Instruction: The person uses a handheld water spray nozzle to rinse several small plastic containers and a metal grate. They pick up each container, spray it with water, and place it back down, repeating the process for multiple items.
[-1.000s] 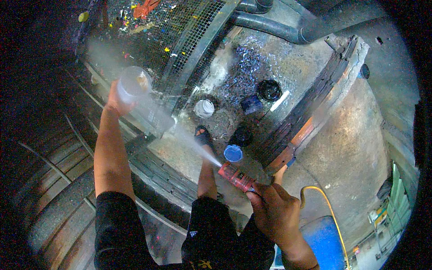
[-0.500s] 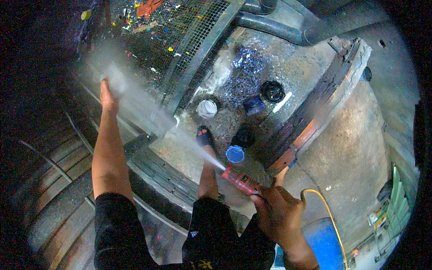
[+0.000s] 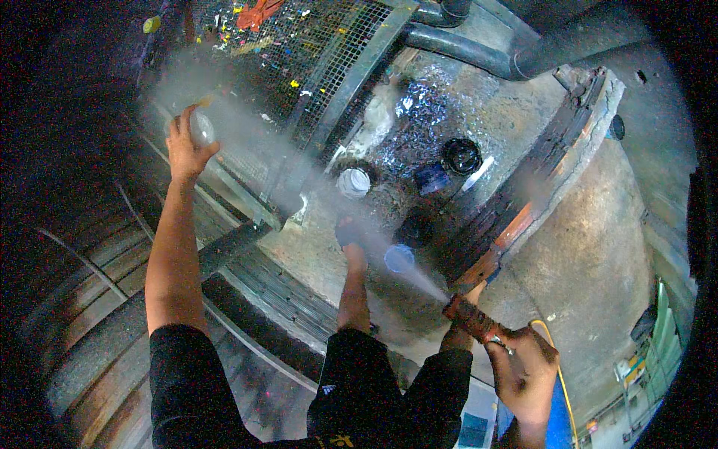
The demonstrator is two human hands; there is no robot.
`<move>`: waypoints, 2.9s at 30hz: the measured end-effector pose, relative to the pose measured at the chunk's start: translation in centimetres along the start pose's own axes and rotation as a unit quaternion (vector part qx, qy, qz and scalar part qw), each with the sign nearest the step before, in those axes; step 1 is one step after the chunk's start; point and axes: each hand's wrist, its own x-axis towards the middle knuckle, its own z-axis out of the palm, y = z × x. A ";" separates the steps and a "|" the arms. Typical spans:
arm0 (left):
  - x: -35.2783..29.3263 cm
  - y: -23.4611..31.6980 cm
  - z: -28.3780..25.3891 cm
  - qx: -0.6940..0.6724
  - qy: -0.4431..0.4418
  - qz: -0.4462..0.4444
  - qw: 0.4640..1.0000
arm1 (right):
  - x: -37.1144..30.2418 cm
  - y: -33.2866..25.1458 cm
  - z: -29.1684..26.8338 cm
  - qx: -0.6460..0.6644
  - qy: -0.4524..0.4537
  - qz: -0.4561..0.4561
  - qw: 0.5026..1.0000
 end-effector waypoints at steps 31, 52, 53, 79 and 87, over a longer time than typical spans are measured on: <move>-7.9 6.2 2.0 -0.152 0.055 0.047 0.986 | -2.7 4.3 -0.6 0.083 0.096 0.073 0.989; -15.6 3.5 7.6 -0.853 -0.044 -0.397 0.335 | -2.5 2.4 2.5 0.097 0.083 0.091 0.988; -15.6 3.5 7.8 -0.855 -0.051 -0.394 0.332 | -2.6 2.4 2.6 0.091 0.081 0.091 0.988; -5.5 2.3 15.5 -0.081 -0.188 0.031 0.978 | -4.1 3.0 2.9 0.026 0.084 0.094 0.992; -5.0 3.5 19.1 -0.072 -0.200 -0.033 0.977 | -4.3 2.3 2.8 0.034 0.093 0.127 0.987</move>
